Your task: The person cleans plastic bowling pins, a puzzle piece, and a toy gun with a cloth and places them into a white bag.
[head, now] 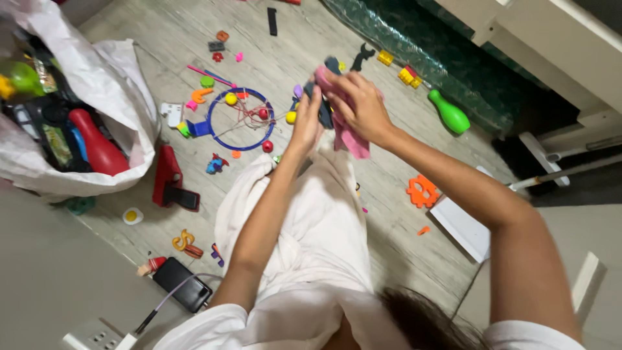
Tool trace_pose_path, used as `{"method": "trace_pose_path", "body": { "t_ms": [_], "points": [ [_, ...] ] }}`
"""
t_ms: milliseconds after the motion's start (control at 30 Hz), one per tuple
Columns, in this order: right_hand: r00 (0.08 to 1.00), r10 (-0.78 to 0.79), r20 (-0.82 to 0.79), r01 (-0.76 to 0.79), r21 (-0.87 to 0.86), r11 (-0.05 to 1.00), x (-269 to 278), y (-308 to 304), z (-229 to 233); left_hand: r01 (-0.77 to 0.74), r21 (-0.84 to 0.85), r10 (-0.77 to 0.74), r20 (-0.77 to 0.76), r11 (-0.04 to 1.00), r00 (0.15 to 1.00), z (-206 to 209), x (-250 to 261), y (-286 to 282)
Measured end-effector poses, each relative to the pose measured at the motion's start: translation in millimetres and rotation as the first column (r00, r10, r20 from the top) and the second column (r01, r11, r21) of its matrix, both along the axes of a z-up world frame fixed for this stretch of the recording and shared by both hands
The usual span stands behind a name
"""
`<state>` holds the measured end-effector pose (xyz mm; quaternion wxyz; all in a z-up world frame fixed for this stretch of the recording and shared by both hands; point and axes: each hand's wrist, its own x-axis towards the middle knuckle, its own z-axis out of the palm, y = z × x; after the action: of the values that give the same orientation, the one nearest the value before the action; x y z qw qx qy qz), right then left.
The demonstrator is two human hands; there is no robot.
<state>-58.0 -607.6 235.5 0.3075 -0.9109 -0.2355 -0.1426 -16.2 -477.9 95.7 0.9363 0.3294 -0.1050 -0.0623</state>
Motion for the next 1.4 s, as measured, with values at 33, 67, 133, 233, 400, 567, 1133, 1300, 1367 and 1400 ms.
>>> {"method": "trace_pose_path", "body": {
  "t_ms": [33,67,133,233,400,567,1133,1300,1367,1400],
  "points": [
    [1.0,-0.001,0.005,0.001,0.002,1.0,-7.6,1.6,-0.8,0.05,-0.082,-0.052,-0.017,0.995,0.999,0.1,-11.0,0.9],
    [1.0,-0.006,0.03,0.005,0.015,1.0,-14.3,3.1,-3.5,0.051,-0.08,-0.052,-0.012,0.995,0.999,1.9,-18.7,3.6],
    [0.998,-0.021,0.051,0.02,0.025,0.999,-21.1,2.6,-10.8,0.057,-0.046,-0.061,-0.074,0.997,0.995,5.5,-32.4,5.3],
    [0.966,-0.136,0.221,0.131,0.04,0.991,-24.6,15.6,-31.5,0.041,-0.03,-0.04,0.033,0.999,0.999,7.6,-32.9,12.0],
    [0.92,-0.369,0.13,0.254,0.521,0.815,-3.6,36.4,-38.0,-0.106,0.41,0.078,0.084,0.906,0.993,24.0,-22.5,23.0],
    [0.908,-0.396,0.135,0.294,0.467,0.834,-7.5,58.2,-24.0,-0.101,0.408,0.041,0.152,0.907,0.988,54.6,-21.6,33.7],
    [0.913,-0.351,0.207,0.28,0.308,0.909,-66.6,83.2,-45.2,-0.091,-0.133,0.103,0.084,0.987,0.991,80.3,-48.5,59.8],
    [0.911,-0.392,0.127,0.331,0.341,0.88,-70.3,66.6,-43.8,0.011,-0.17,0.008,0.108,0.985,0.994,83.3,-60.6,66.9],
    [0.906,-0.403,0.128,0.326,0.396,0.859,-67.3,59.9,-42.6,0.049,-0.167,-0.034,0.096,0.985,0.995,84.3,-64.8,66.2],
    [0.905,-0.408,0.12,0.317,0.447,0.836,-64.6,56.4,-41.6,0.07,-0.122,-0.055,0.122,0.99,0.991,84.6,-66.7,64.7]
  ]
}}
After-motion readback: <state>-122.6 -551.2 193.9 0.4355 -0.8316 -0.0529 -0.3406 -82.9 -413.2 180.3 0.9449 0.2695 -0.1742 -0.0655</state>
